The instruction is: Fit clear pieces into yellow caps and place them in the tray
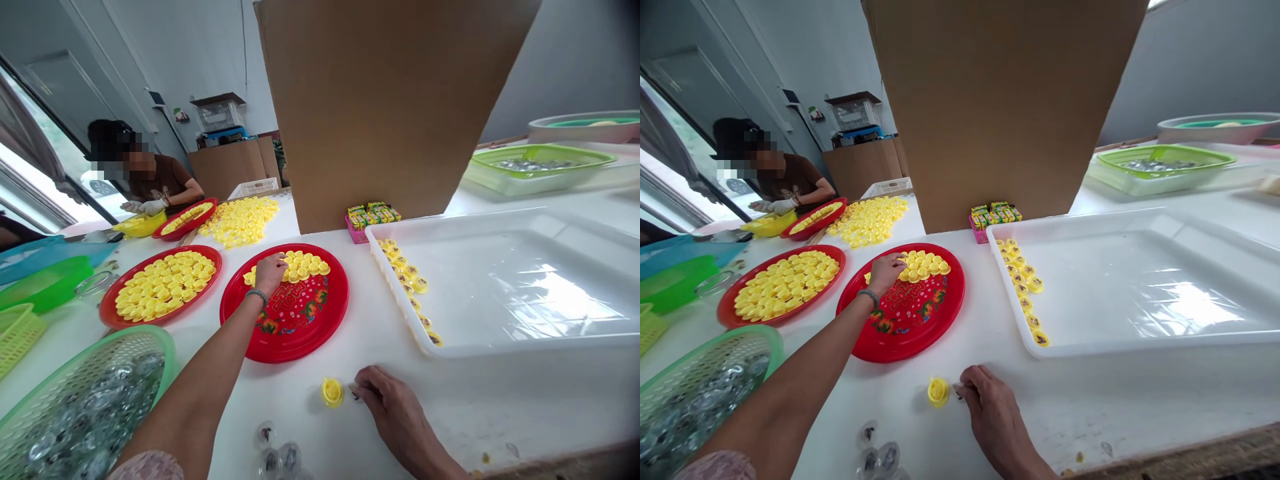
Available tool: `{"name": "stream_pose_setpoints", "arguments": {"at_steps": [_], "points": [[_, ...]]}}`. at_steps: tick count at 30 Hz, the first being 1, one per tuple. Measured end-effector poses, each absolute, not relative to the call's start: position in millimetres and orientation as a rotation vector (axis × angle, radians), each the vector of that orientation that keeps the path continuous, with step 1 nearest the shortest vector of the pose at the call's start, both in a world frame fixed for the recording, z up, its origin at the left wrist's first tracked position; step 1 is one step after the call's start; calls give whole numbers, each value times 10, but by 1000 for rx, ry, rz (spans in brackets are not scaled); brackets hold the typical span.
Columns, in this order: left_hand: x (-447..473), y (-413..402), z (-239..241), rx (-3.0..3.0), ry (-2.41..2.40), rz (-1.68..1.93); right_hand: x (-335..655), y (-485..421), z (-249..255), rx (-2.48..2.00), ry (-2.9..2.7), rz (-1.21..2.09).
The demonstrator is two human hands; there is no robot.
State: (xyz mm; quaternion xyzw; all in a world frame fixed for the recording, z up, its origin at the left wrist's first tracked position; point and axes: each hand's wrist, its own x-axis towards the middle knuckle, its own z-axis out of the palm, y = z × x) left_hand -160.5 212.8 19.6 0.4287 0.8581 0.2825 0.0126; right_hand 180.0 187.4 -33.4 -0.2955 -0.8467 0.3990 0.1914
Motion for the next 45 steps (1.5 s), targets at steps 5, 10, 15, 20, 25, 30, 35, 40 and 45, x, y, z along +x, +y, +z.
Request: {"name": "stream_pose_setpoints", "arguments": {"at_steps": [5, 10, 15, 20, 25, 30, 35, 40, 45], "points": [[-1514, 2201, 187, 1432, 2666, 749, 1808, 1873, -307, -863, -2377, 1114], [-1558, 2240, 195, 1427, 2673, 729, 1793, 1864, -310, -839, -2356, 1114], [-1312, 2076, 339, 1366, 2663, 869, 1798, 1892, -298, -821, -2228, 1174], [-440, 1398, 429, 1347, 2113, 1119, 1829, 1882, -199, -775, -2048, 1309], [280, 837, 265, 1158, 1757, 1092, 1832, 1800, -161, -750, -2019, 1442], [520, 695, 56, 884, 1684, 1372, 1799, 1700, -134, -732, -1675, 1828], [617, 645, 40, 747, 1670, 1542, 1708, 1584, -98, -742, -1296, 1982], [574, 598, 44, 711, 1633, 1542, 1717, 1527, -94, -786, -1343, 2001], [444, 555, 34, 655, 1555, 1453, 1799, 1559, -59, -741, -1882, 1624]]}}
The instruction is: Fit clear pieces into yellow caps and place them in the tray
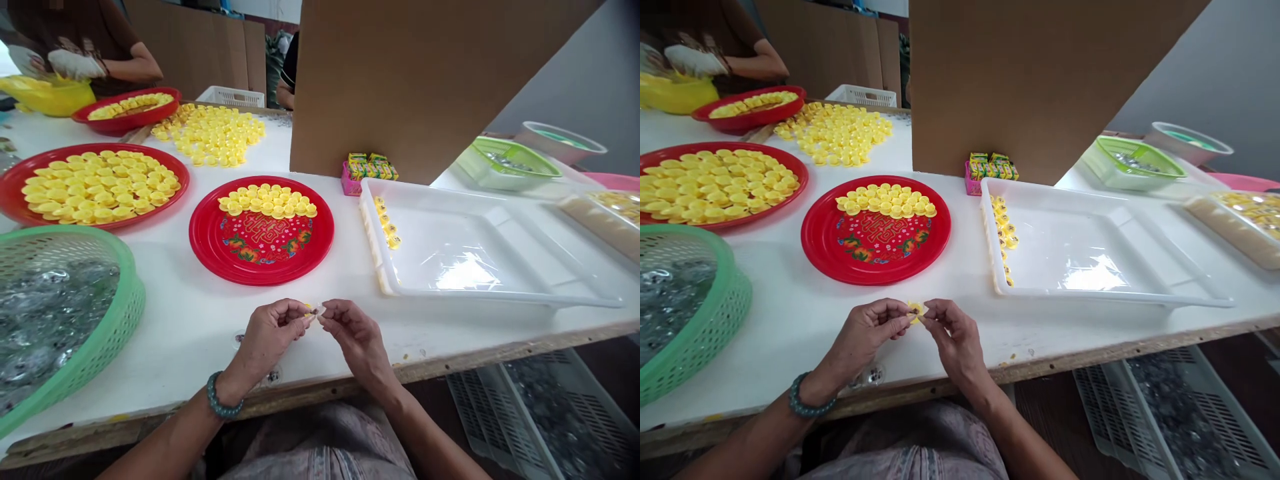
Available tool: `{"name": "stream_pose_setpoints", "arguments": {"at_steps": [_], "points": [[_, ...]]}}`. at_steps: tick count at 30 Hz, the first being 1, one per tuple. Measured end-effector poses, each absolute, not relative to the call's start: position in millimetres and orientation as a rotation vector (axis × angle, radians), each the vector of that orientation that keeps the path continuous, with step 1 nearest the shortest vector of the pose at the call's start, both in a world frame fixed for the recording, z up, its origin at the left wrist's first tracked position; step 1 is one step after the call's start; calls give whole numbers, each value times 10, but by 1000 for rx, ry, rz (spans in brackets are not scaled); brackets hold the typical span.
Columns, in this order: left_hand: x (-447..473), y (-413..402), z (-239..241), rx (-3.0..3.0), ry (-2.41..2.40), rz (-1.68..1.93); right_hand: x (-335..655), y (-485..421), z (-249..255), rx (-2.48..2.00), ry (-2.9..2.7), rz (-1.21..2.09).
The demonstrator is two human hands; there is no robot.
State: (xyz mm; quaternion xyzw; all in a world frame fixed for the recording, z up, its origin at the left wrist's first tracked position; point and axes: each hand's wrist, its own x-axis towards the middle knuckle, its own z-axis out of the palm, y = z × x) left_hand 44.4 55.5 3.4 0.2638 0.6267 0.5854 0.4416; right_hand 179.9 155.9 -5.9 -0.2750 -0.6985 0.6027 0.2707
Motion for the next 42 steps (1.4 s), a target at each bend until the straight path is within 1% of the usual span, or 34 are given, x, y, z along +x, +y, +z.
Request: {"name": "stream_pose_setpoints", "arguments": {"at_steps": [2, 4, 7, 13, 17, 20, 25, 30, 35, 42], "points": [[407, 540, 48, 687, 1539, 1415, 1813, 1578, -30, -651, -2129, 1322], [382, 526, 65, 727, 1528, 1386, 1815, 1591, -8, -508, -2305, 1093], [360, 510, 79, 747, 1494, 1364, 1803, 1590, 1, -378, -2400, 969], [351, 500, 76, 633, 1368, 1345, 1801, 1515, -23, -476, -2395, 1020], [347, 461, 73, 645, 1389, 1263, 1829, 1426, -60, -518, -2379, 1046], [281, 437, 63, 758, 1490, 1158, 1827, 1386, -77, -587, -2374, 1028], [79, 523, 35, 989, 1890, 1056, 1738, 1438, -60, -887, -2449, 940], [1, 686, -91, 1120, 1906, 931, 1600, 1522, -99, -918, -2620, 784], [30, 735, -222, 1002, 1754, 1039, 1522, 1552, -105, -883, -2692, 721], [58, 703, -208, 884, 1691, 1149, 1468, 1552, -49, -895, -2756, 698]]}}
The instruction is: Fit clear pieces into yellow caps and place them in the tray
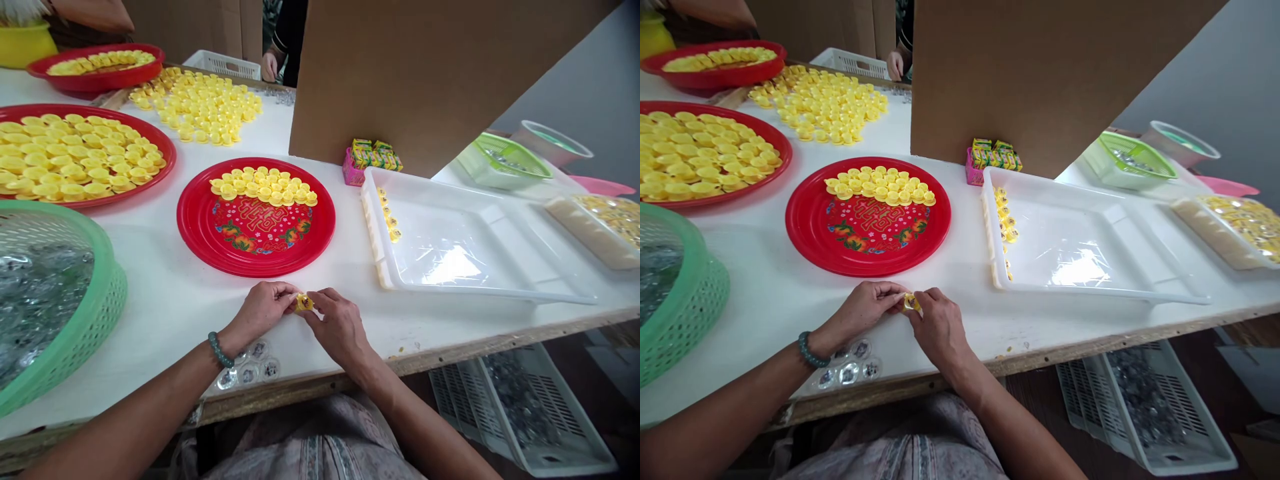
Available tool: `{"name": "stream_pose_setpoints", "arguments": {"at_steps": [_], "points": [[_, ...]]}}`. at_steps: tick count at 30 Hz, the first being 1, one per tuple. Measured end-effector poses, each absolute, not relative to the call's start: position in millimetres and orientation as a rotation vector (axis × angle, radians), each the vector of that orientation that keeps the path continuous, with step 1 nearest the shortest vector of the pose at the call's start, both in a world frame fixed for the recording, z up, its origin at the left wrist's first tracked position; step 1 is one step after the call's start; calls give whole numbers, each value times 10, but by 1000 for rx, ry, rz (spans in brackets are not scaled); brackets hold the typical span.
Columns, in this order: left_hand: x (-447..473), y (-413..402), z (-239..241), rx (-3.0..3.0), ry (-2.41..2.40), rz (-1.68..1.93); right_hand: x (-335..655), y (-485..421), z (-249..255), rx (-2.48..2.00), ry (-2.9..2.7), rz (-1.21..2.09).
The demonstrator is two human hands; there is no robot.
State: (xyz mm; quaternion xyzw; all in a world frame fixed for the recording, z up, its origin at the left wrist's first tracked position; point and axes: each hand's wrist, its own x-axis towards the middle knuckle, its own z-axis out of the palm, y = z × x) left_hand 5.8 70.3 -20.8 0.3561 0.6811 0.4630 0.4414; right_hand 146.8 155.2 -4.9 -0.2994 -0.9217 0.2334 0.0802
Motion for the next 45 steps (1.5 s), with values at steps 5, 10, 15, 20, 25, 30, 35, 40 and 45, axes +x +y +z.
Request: {"name": "stream_pose_setpoints", "arguments": {"at_steps": [5, 10, 15, 20, 25, 30, 35, 40, 45], "points": [[82, 687, -191, 850, 1668, 1191, 1443, 1530, -61, -971, -2759, 695], [86, 707, -212, 801, 1671, 1212, 1420, 1590, -42, -921, -2814, 693], [32, 751, -292, 676, 1558, 1203, 1383, 1689, -15, -910, -2846, 845], [-15, 783, -297, 635, 1605, 1120, 1360, 1705, -16, -916, -2866, 841], [6, 769, -233, 732, 1674, 1085, 1408, 1696, -40, -813, -2868, 828], [44, 779, -190, 679, 1602, 1042, 1549, 1671, -45, -738, -2847, 721], [12, 698, -158, 637, 1694, 1001, 1888, 2015, 239, -812, -2576, 655], [-33, 524, -121, 580, 1877, 1047, 2254, 3056, 487, -1287, -2388, 241], [-28, 329, -176, 533, 2002, 1051, 2262, 3701, 283, -1449, -2535, 265]]}}
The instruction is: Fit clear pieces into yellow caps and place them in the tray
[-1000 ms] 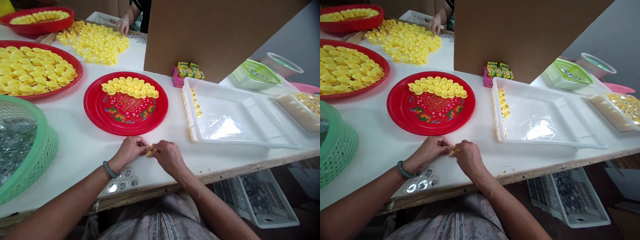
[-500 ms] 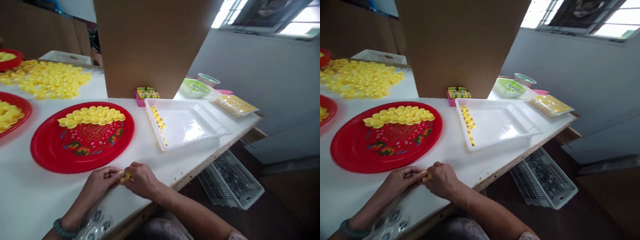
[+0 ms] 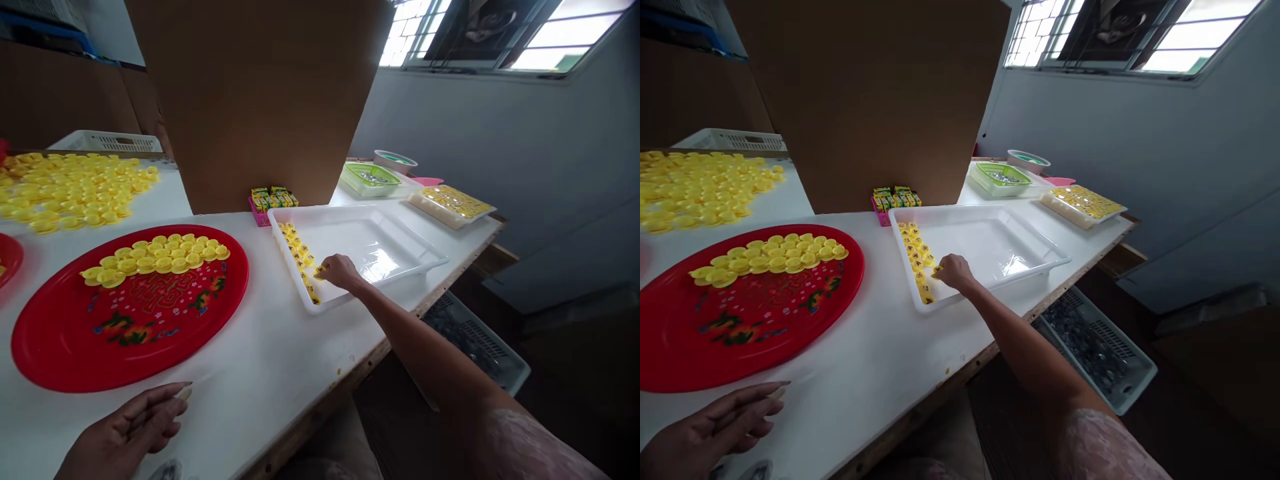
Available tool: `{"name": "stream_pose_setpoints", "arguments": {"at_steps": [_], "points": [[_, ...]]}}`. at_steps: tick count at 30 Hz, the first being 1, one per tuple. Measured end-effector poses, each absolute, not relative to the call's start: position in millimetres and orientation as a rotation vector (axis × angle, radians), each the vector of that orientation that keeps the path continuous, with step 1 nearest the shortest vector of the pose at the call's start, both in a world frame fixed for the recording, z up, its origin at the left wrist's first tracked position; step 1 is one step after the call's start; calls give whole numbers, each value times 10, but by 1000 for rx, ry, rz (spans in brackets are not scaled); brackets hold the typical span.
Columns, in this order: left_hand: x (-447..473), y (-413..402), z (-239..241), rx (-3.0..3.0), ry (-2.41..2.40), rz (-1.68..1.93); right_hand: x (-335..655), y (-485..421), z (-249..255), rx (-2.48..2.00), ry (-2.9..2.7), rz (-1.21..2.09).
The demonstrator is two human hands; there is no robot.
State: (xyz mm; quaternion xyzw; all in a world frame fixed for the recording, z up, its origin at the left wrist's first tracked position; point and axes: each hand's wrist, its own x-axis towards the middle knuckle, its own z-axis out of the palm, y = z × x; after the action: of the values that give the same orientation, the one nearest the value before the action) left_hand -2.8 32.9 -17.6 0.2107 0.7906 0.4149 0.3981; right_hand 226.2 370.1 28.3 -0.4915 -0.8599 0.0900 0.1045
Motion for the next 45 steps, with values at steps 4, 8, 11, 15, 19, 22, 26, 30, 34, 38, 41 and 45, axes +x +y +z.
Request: {"name": "stream_pose_setpoints", "arguments": {"at_steps": [4, 8, 11, 15, 19, 22, 26, 30, 34, 38, 41, 45], "points": [[-95, 168, -154, 504, 2082, 961, 2184, 3770, 165, -1422, -2537, 261], [-106, 32, 63, 448, 2138, 928, 2204, 3697, 204, -1435, -2486, 278], [-107, -39, 153, 529, 2259, 968, 2142, 3409, 229, -1306, -2342, 176], [-138, -127, 73, 704, 2259, 848, 1893, 2531, 224, -667, -2469, 499], [-97, -149, -2, 821, 2230, 820, 1545, 1602, 132, 151, -2761, 874], [-45, -151, -22, 910, 2250, 804, 1358, 1294, 42, 441, -2859, 880], [-24, -189, -62, 987, 2248, 799, 1317, 1296, -20, 500, -2987, 811], [-33, -182, -70, 1042, 2278, 769, 1388, 1376, -112, 207, -2900, 974], [-19, -74, -9, 1105, 2260, 790, 1452, 1428, -215, -199, -2658, 1250], [37, 105, 66, 1048, 2084, 970, 1498, 1507, -181, -497, -2462, 1477], [130, 243, 94, 960, 1908, 1148, 1519, 1547, -100, -703, -2117, 1837], [292, 371, 70, 812, 1773, 1314, 1514, 1559, -38, -805, -1648, 2054]]}}
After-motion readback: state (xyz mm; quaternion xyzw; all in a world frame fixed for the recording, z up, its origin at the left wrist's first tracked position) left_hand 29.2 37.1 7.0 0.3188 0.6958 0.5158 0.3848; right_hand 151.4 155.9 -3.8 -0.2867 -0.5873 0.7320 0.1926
